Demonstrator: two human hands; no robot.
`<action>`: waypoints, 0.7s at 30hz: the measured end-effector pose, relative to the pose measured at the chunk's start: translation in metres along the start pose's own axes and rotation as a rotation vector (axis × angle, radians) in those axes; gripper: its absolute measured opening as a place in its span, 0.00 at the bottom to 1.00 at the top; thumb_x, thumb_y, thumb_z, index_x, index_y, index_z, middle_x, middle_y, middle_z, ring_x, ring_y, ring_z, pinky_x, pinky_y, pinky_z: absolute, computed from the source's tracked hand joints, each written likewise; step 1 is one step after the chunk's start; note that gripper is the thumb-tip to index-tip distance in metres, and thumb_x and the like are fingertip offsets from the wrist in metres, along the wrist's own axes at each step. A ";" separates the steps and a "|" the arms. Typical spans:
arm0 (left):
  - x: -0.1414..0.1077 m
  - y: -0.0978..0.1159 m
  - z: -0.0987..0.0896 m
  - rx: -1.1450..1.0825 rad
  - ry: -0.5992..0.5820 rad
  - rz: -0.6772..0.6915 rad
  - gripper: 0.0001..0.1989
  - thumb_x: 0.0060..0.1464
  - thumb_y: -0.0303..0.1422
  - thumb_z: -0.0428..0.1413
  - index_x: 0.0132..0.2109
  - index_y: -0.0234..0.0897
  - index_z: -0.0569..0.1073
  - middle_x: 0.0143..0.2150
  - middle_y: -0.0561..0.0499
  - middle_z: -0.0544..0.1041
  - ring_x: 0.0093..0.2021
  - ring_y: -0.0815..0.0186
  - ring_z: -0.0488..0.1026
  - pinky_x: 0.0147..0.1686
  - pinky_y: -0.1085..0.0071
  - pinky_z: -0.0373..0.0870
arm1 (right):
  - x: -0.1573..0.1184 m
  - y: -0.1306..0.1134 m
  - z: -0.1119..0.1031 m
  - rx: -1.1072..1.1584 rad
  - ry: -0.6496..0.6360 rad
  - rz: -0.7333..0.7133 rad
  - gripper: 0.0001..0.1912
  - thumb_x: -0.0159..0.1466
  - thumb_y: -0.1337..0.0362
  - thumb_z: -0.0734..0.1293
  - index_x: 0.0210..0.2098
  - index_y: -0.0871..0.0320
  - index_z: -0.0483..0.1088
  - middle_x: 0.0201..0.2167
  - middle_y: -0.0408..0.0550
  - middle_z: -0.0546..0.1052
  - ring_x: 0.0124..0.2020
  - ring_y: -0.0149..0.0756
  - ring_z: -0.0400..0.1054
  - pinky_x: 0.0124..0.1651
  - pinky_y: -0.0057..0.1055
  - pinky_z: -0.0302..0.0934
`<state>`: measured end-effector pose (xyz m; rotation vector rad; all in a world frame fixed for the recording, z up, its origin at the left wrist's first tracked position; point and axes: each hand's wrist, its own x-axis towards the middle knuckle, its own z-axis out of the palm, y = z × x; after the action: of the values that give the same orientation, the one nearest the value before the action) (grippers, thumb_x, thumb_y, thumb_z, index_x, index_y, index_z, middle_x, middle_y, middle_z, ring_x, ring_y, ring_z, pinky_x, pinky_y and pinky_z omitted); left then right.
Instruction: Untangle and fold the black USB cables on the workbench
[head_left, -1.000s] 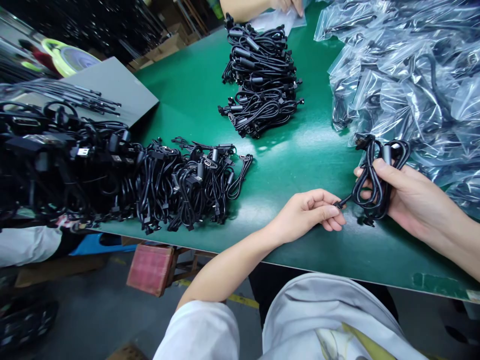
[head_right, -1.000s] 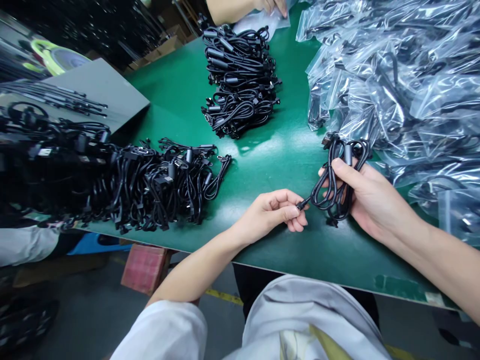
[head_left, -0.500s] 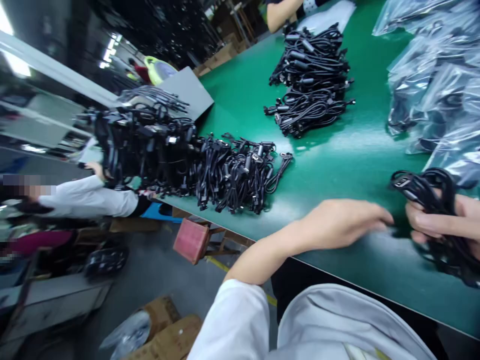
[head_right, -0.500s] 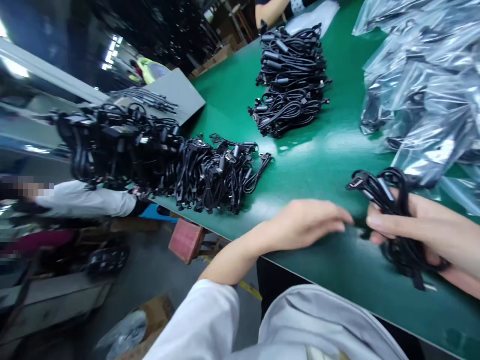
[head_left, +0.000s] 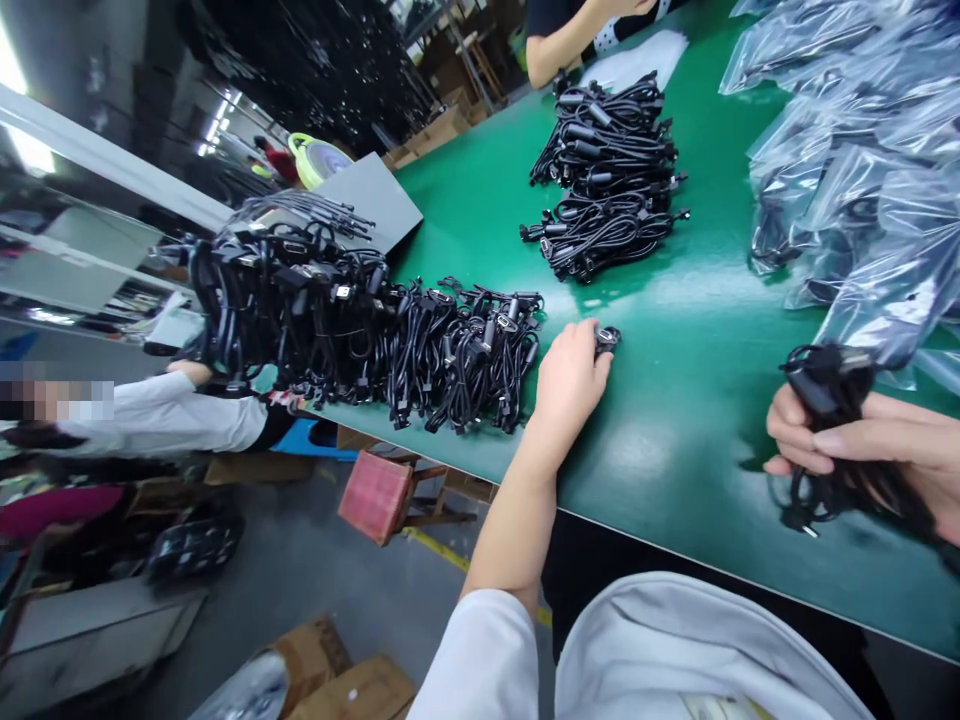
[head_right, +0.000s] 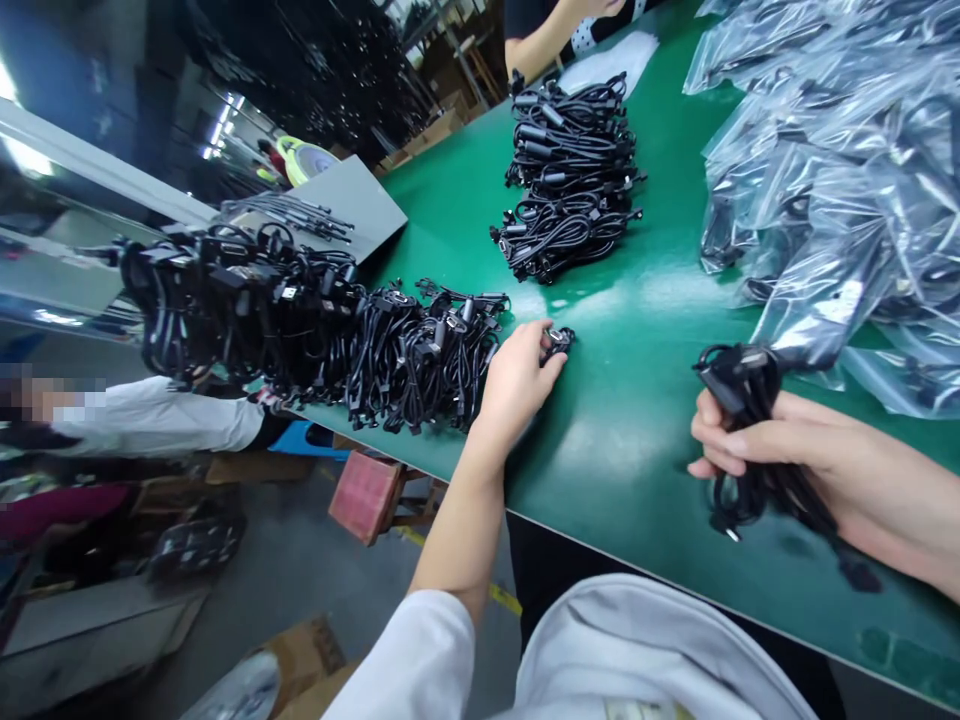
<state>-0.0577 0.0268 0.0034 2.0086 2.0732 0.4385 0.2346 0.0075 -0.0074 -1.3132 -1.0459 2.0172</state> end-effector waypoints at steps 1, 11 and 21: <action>-0.002 0.005 0.000 -0.130 -0.043 0.018 0.19 0.59 0.29 0.59 0.57 0.34 0.70 0.45 0.46 0.76 0.42 0.63 0.74 0.49 0.63 0.72 | -0.004 -0.002 0.002 0.031 -0.052 0.052 0.14 0.48 0.53 0.77 0.28 0.52 0.74 0.25 0.46 0.66 0.25 0.39 0.65 0.27 0.37 0.67; -0.030 0.062 0.008 -1.261 -0.438 0.012 0.21 0.53 0.40 0.67 0.40 0.40 0.61 0.31 0.60 0.67 0.23 0.78 0.68 0.21 0.81 0.67 | -0.013 0.001 0.021 -0.142 -0.050 0.082 0.26 0.56 0.42 0.74 0.46 0.53 0.74 0.24 0.40 0.71 0.23 0.31 0.58 0.29 0.29 0.50; -0.036 0.066 0.015 -1.299 -0.426 -0.013 0.22 0.54 0.42 0.66 0.47 0.40 0.65 0.34 0.58 0.70 0.25 0.76 0.73 0.19 0.82 0.69 | -0.010 0.008 0.024 -0.240 -0.210 0.090 0.26 0.56 0.40 0.73 0.21 0.56 0.67 0.15 0.40 0.67 0.22 0.33 0.56 0.32 0.33 0.49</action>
<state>0.0110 -0.0064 0.0122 1.1168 1.0047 0.9236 0.2161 -0.0121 -0.0031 -1.3066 -1.3845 2.1875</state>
